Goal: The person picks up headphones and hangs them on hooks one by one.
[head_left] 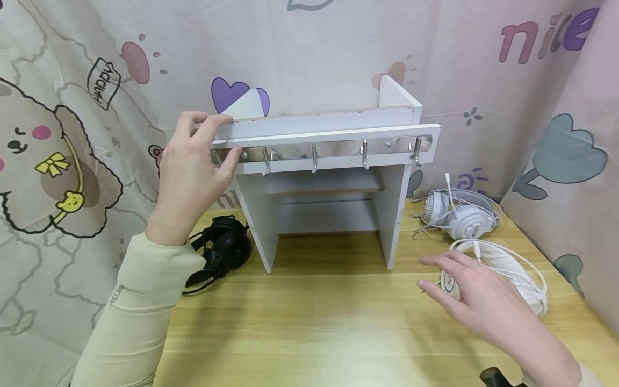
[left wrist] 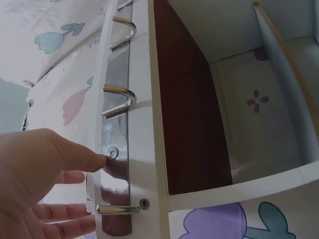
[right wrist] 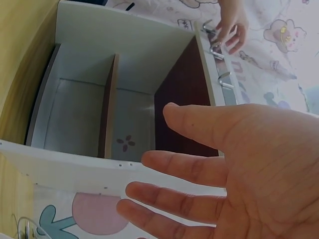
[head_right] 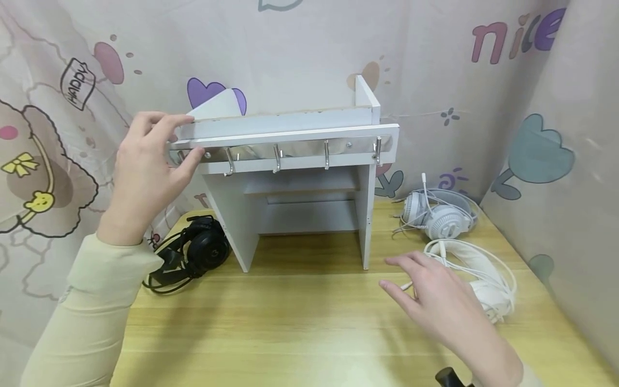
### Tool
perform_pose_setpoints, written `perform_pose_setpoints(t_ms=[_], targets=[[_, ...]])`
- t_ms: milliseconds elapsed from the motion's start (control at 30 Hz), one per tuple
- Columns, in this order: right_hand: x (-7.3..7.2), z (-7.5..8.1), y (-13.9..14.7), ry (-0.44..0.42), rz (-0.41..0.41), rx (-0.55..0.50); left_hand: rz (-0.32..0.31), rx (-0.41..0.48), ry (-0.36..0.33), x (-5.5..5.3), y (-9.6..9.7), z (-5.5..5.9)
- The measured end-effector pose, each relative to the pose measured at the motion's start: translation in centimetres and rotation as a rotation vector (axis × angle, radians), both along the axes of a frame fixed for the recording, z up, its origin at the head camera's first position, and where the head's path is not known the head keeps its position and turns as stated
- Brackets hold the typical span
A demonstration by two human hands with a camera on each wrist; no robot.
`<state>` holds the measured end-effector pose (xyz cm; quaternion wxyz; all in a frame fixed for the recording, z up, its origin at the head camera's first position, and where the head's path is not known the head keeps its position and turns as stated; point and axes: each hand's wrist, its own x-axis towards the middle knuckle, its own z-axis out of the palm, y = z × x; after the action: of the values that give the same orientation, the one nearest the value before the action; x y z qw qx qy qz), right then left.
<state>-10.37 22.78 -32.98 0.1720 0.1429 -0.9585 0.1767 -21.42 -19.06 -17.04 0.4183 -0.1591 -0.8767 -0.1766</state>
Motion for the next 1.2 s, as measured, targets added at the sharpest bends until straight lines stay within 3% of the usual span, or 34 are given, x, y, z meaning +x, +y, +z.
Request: perform_pose_setpoints(t_ms=[500,700,933,1067,1200], targets=[[-0.8,0.7,1.3,-0.006,-0.012,0.025,-0.005,-0.036,0.007,-0.1,-0.2,-0.1],[-0.9,1.0,1.9,0.052,0.002,0.033,-0.006,-0.047,-0.013,0.0,-0.2,0.1],[-1.1,0.9,2.8,0.097,-0.007,0.002,-0.056,-0.150,0.046,-0.4,-0.1,0.2],[-1.2,1.1,3.1,0.039,-0.037,0.007,-0.107,-0.224,0.087,-0.6,-0.1,0.2],[-1.2,1.3,3.5,-0.016,-0.062,0.001,-0.105,-0.255,0.082,-0.6,0.2,0.2]])
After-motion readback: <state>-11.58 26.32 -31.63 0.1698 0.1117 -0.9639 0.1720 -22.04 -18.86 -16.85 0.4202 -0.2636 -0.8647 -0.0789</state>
